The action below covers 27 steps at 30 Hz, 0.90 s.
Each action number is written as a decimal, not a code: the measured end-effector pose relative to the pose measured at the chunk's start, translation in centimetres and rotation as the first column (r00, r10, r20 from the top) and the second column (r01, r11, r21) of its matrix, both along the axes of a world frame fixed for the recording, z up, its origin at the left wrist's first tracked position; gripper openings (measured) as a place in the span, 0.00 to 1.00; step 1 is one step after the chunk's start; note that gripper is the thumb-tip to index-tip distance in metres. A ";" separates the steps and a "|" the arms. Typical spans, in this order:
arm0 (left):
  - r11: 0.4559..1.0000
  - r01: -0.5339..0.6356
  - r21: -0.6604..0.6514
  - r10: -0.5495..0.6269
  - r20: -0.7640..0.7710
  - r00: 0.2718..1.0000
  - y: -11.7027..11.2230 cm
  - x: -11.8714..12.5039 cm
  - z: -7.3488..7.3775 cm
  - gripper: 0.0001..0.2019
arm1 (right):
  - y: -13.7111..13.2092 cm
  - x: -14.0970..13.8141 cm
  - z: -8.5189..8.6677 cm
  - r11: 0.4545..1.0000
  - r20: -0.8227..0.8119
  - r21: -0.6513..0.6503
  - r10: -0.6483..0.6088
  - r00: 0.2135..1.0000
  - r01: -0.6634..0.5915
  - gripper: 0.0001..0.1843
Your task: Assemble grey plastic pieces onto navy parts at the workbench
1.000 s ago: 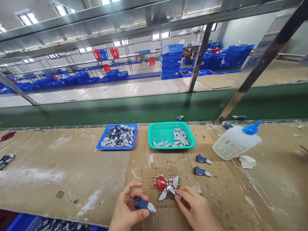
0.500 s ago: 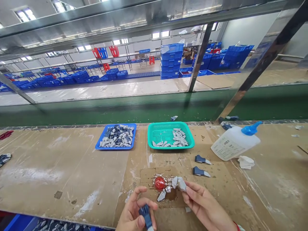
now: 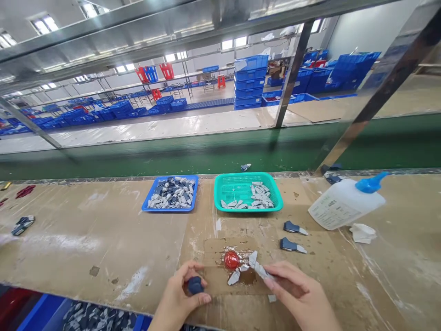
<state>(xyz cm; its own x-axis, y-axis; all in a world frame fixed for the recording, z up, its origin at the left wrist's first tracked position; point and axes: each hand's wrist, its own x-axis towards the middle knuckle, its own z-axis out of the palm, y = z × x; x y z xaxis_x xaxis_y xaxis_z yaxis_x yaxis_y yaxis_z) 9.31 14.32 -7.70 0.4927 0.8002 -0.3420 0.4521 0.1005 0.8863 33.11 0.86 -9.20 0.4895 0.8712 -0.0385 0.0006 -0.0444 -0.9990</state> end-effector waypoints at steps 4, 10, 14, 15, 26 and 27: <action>0.933 0.161 0.322 -0.038 -0.356 0.934 0.4 -2.1 1.1 0.23 | -0.3 -0.6 -0.5 0.995 0.466 0.089 -0.008 0.885 -0.038 0.08; 0.983 0.020 0.184 0.024 -0.235 0.972 -0.7 -2.6 0.7 0.12 | -0.1 -0.9 -0.7 0.991 0.633 0.135 -0.064 0.772 -0.028 0.08; 0.974 -0.221 -0.048 0.223 0.030 0.974 -2.7 -2.5 -0.4 0.19 | 0.1 -1.2 -1.4 0.996 0.683 0.075 -0.011 0.730 -0.055 0.10; 0.969 -0.242 -0.046 0.245 0.103 0.964 -3.4 -2.3 -0.6 0.21 | 0.2 -1.5 -1.6 0.996 0.695 0.057 0.011 0.719 -0.071 0.11; 1.000 -0.020 -0.002 0.020 0.101 0.995 -5.4 2.0 1.1 0.26 | 0.6 -1.0 -1.0 0.997 0.258 0.012 0.065 0.964 -0.070 0.11; 0.999 0.028 0.023 -0.029 0.081 0.996 -5.1 2.7 1.8 0.25 | 0.7 -0.8 -0.5 0.997 0.136 0.015 0.076 0.988 -0.079 0.11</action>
<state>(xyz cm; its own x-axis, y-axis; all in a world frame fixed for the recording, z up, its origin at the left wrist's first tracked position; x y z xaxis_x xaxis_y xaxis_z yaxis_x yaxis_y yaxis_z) 12.01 9.23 -5.90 0.5408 0.7924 -0.2821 0.3807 0.0685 0.9222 32.35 1.55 -9.72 0.4202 0.9065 0.0409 0.1380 -0.0193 -0.9902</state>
